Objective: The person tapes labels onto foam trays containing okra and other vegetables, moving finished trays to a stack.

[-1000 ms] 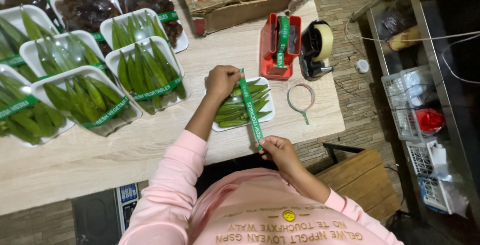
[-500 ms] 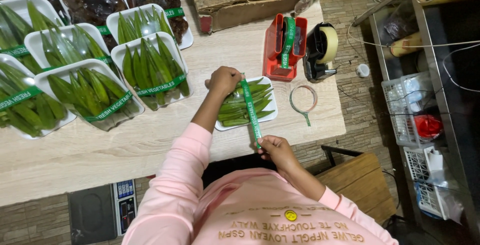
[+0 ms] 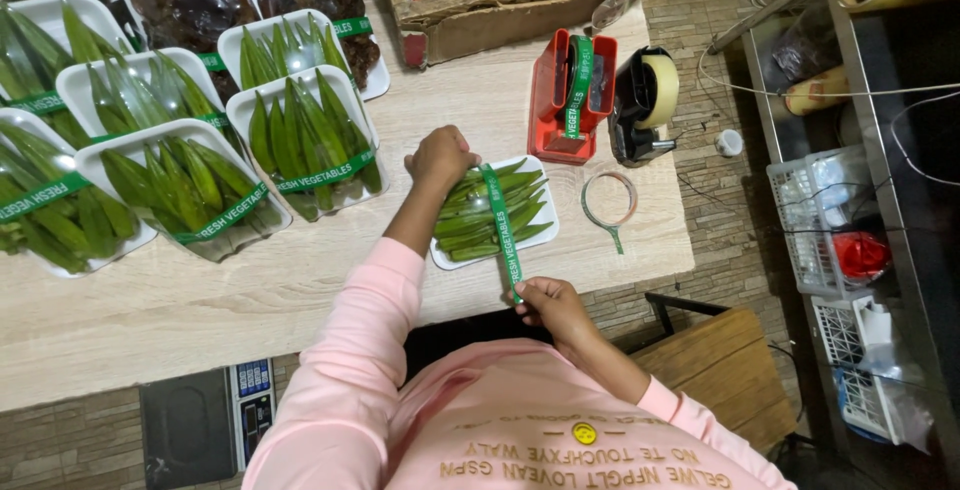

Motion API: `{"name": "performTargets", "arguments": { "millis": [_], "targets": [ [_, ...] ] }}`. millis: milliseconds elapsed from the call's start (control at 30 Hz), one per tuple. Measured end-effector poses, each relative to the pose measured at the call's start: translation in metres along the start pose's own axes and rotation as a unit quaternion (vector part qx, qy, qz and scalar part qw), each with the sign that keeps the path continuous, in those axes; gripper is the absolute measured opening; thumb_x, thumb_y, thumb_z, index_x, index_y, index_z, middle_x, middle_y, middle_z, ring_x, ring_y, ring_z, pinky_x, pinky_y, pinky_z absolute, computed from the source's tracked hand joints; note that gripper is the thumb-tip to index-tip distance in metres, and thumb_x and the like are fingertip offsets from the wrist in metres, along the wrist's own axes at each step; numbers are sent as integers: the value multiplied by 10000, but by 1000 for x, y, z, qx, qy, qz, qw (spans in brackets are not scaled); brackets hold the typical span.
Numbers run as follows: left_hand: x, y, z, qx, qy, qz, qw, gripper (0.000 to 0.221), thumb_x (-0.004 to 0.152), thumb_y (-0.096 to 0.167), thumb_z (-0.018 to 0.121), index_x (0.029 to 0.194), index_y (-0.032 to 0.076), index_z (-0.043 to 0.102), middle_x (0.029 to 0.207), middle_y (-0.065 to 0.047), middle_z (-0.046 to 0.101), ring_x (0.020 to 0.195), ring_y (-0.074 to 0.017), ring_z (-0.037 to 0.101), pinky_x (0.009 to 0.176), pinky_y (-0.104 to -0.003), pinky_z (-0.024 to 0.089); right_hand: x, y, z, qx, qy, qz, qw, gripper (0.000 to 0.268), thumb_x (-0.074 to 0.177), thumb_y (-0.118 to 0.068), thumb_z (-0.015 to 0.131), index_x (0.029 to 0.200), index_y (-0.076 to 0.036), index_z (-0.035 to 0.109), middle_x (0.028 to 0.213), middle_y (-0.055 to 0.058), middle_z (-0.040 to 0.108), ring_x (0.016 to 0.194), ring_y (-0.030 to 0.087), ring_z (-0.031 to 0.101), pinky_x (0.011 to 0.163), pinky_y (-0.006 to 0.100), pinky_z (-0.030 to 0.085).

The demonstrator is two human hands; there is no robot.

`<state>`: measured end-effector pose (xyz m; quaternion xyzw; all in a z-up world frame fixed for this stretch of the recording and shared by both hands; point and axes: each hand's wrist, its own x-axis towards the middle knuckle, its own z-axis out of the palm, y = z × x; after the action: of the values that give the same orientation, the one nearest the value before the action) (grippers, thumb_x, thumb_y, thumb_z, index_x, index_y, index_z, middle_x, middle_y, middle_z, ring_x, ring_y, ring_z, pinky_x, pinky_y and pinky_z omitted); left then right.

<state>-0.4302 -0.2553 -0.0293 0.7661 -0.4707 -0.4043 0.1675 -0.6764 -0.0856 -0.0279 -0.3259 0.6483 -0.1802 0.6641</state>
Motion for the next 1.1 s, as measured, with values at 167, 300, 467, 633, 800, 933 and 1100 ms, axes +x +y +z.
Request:
{"name": "performTargets", "arguments": {
  "millis": [167,300,467,633,800,933,1100],
  "targets": [
    [-18,14,-10,22,5,34,999,217,938,372,662,916,179,759,1014,-125,719,1127,-394,672,970,-574,459,-2,-4,0,0,6,10,1000,160,948,-185,700,899,-42,753,770,46,720,702,130,719,618,241,611],
    [-36,33,-19,104,-98,40,989,510,995,523,508,1126,111,778,1208,-200,726,1269,-434,611,1113,-619,357,-4,-6,0,-7,12,7,1000,162,938,-188,704,883,-45,755,756,43,718,681,128,715,600,247,613],
    [-53,57,-35,137,-146,15,980,638,1024,534,451,1281,-5,675,1359,-245,645,1362,-448,530,1164,-655,256,-4,-8,0,-13,11,13,1000,168,944,-196,689,898,-46,748,778,44,723,685,114,709,600,234,607],
    [-49,56,-32,147,-159,17,976,723,1002,603,430,1303,-14,655,1363,-241,640,1347,-447,543,1135,-673,288,4,3,-7,-18,1,18,1000,155,934,-200,694,919,-56,749,800,48,732,679,107,700,582,229,603],
    [-52,51,-28,153,-142,51,977,642,1002,548,496,1244,-12,695,1278,-240,677,1274,-456,595,1098,-678,332,12,14,-11,-48,-14,27,998,144,910,-186,712,952,-57,761,832,50,745,701,105,699,598,231,603],
    [-44,41,-18,134,-136,63,980,622,1015,532,483,1240,-6,700,1244,-234,685,1253,-444,608,1099,-691,316,23,23,-14,-63,-12,32,997,148,915,-190,704,956,-61,764,829,47,747,696,106,703,592,231,602],
    [-37,35,-8,117,-143,70,980,670,996,567,446,1238,-6,694,1196,-255,700,1202,-481,632,986,-637,472,41,43,-19,-85,-27,40,995,142,912,-194,722,955,-71,777,814,53,742,692,119,710,605,226,595]
  ]
}}
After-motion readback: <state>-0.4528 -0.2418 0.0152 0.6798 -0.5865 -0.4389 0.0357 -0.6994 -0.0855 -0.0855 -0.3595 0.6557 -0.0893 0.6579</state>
